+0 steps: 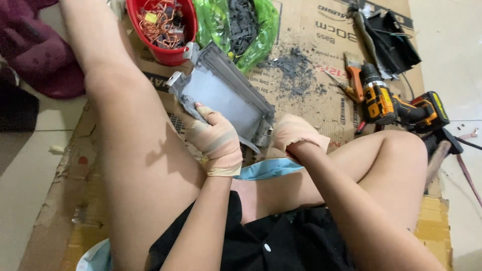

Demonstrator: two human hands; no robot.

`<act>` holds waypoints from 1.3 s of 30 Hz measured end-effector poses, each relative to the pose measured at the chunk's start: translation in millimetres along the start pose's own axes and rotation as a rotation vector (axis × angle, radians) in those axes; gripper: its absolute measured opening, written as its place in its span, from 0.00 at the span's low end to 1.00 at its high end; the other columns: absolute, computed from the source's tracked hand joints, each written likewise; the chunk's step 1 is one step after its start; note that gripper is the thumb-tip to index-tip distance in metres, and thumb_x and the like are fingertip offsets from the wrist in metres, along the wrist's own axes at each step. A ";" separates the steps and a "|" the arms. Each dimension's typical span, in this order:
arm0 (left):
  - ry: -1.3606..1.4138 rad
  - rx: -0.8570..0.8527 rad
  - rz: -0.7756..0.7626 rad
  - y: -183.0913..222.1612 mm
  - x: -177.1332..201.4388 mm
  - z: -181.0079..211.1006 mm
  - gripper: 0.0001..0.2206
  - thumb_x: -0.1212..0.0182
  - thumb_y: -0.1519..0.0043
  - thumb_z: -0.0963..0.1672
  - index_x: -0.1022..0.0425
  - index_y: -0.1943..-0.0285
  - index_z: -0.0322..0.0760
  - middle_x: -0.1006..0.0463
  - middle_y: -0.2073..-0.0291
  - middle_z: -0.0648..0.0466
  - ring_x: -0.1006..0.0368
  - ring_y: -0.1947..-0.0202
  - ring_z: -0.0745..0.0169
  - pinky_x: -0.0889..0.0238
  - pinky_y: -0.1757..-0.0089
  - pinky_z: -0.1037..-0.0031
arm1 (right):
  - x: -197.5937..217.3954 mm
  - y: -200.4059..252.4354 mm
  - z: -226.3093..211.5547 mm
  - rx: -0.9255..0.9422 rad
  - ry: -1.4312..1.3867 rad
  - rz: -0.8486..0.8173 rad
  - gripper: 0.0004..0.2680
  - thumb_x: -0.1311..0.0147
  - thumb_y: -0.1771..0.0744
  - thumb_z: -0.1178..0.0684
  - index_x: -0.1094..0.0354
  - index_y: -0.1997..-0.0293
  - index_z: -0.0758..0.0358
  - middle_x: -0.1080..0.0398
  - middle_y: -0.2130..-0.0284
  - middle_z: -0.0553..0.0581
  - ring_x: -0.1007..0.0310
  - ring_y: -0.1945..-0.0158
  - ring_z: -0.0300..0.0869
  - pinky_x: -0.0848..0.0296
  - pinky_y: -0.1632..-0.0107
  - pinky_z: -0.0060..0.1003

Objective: Cleaning a metal electronic component by scraping and brushing off dust and debris.

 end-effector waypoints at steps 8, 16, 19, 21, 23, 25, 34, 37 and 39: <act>0.003 0.033 0.009 -4.1 -8.6 4.0 0.17 0.50 0.31 0.45 0.36 0.32 0.44 0.17 0.60 0.44 0.20 0.61 0.37 0.25 0.60 0.58 | 5.5 -2.1 -3.5 -0.031 0.024 -0.007 0.09 0.48 0.38 0.54 0.26 0.63 0.70 0.25 0.70 0.65 0.29 0.66 0.50 0.27 0.59 0.44; -0.021 0.020 0.012 -1.7 -7.9 -1.9 0.18 0.50 0.31 0.45 0.36 0.31 0.43 0.17 0.61 0.43 0.20 0.63 0.37 0.25 0.62 0.60 | -14.3 6.6 1.7 -0.050 0.044 -0.050 0.10 0.46 0.39 0.54 0.26 0.62 0.70 0.25 0.68 0.64 0.29 0.65 0.49 0.28 0.58 0.42; -0.014 0.015 0.008 -1.9 -6.6 -2.6 0.18 0.50 0.31 0.45 0.36 0.31 0.44 0.17 0.62 0.43 0.20 0.63 0.37 0.25 0.63 0.61 | -13.7 7.2 0.3 -0.062 0.045 -0.055 0.10 0.46 0.39 0.54 0.26 0.61 0.69 0.25 0.68 0.64 0.29 0.64 0.49 0.28 0.57 0.41; -0.005 0.015 0.012 -2.1 -5.8 -1.5 0.18 0.50 0.31 0.45 0.36 0.31 0.43 0.17 0.63 0.43 0.20 0.64 0.38 0.25 0.64 0.62 | -12.9 9.4 -2.0 -0.065 0.051 -0.050 0.10 0.45 0.39 0.53 0.26 0.61 0.69 0.25 0.68 0.64 0.28 0.64 0.48 0.28 0.57 0.41; -0.025 -0.008 0.031 -3.1 -4.9 4.1 0.18 0.49 0.31 0.45 0.36 0.31 0.40 0.18 0.63 0.40 0.20 0.64 0.34 0.26 0.65 0.59 | -12.9 13.1 -5.7 -0.073 0.064 -0.043 0.11 0.45 0.40 0.53 0.26 0.60 0.69 0.24 0.67 0.63 0.28 0.63 0.48 0.28 0.57 0.40; -0.016 -0.021 0.034 -4.3 -2.7 5.9 0.18 0.49 0.31 0.45 0.36 0.32 0.39 0.18 0.62 0.39 0.21 0.63 0.33 0.26 0.64 0.59 | -9.5 12.8 -7.6 -0.083 0.065 -0.043 0.11 0.45 0.40 0.53 0.26 0.60 0.69 0.24 0.67 0.63 0.28 0.63 0.48 0.28 0.56 0.39; -0.031 -0.024 0.041 -3.8 -7.1 1.3 0.18 0.48 0.31 0.46 0.35 0.32 0.39 0.17 0.62 0.41 0.20 0.63 0.36 0.26 0.64 0.59 | -5.0 15.9 -9.8 -0.116 0.080 -0.060 0.12 0.43 0.41 0.53 0.26 0.58 0.68 0.24 0.66 0.62 0.27 0.61 0.46 0.28 0.55 0.37; -0.032 -0.027 0.045 -3.8 -4.3 3.0 0.18 0.48 0.32 0.45 0.35 0.32 0.37 0.17 0.63 0.40 0.21 0.64 0.34 0.26 0.64 0.58 | -16.3 24.5 -14.9 -0.126 0.089 -0.059 0.13 0.42 0.41 0.52 0.26 0.57 0.67 0.24 0.65 0.62 0.27 0.60 0.46 0.28 0.54 0.36; -0.030 -0.035 0.040 -1.4 -4.8 3.1 0.18 0.48 0.32 0.44 0.35 0.33 0.35 0.18 0.63 0.38 0.21 0.65 0.32 0.27 0.64 0.56 | -20.5 28.5 -12.4 -0.140 0.089 -0.062 0.13 0.42 0.41 0.52 0.26 0.57 0.67 0.24 0.65 0.62 0.27 0.60 0.46 0.29 0.54 0.35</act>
Point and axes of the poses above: each hand's wrist, its own y-axis away from the middle knuckle, its own x-axis out of the back of the hand, z = x × y, the point moved 7 cm from there along -y, towards the middle knuckle
